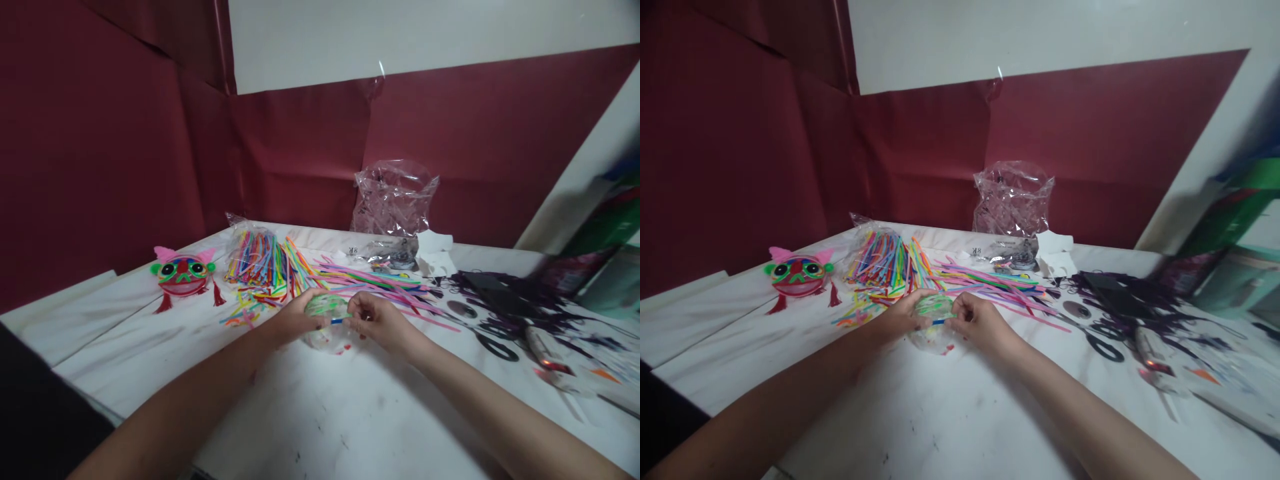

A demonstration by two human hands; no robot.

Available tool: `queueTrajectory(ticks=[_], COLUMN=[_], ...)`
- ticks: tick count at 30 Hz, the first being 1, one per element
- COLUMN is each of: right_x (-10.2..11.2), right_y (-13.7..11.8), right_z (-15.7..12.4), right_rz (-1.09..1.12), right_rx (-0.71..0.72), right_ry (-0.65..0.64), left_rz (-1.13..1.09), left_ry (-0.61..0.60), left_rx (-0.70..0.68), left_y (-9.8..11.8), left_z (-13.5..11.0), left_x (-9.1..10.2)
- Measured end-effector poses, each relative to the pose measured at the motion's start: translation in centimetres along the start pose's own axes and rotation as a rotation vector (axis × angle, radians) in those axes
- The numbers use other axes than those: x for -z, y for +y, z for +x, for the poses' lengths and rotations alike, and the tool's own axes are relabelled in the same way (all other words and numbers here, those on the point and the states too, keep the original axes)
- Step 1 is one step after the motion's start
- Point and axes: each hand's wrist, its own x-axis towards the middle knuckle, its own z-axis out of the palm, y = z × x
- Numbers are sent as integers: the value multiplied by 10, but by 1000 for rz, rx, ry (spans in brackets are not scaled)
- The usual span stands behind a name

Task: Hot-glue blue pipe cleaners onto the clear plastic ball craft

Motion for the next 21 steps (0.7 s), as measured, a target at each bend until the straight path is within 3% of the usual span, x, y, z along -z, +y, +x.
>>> queueTrajectory(ticks=[9, 13, 21], right_x=[-3, 3, 7], right_y=[-6, -5, 2], right_z=[0, 2, 4], right_rz=[-7, 79, -153], right_rx=[3, 26, 106], right_ry=[6, -67, -44], left_rz=[128, 77, 191], left_ry=[75, 61, 7], left_rx=[36, 66, 28], left_y=[10, 12, 10], left_z=[-2, -1, 0], left_x=[-5, -3, 5])
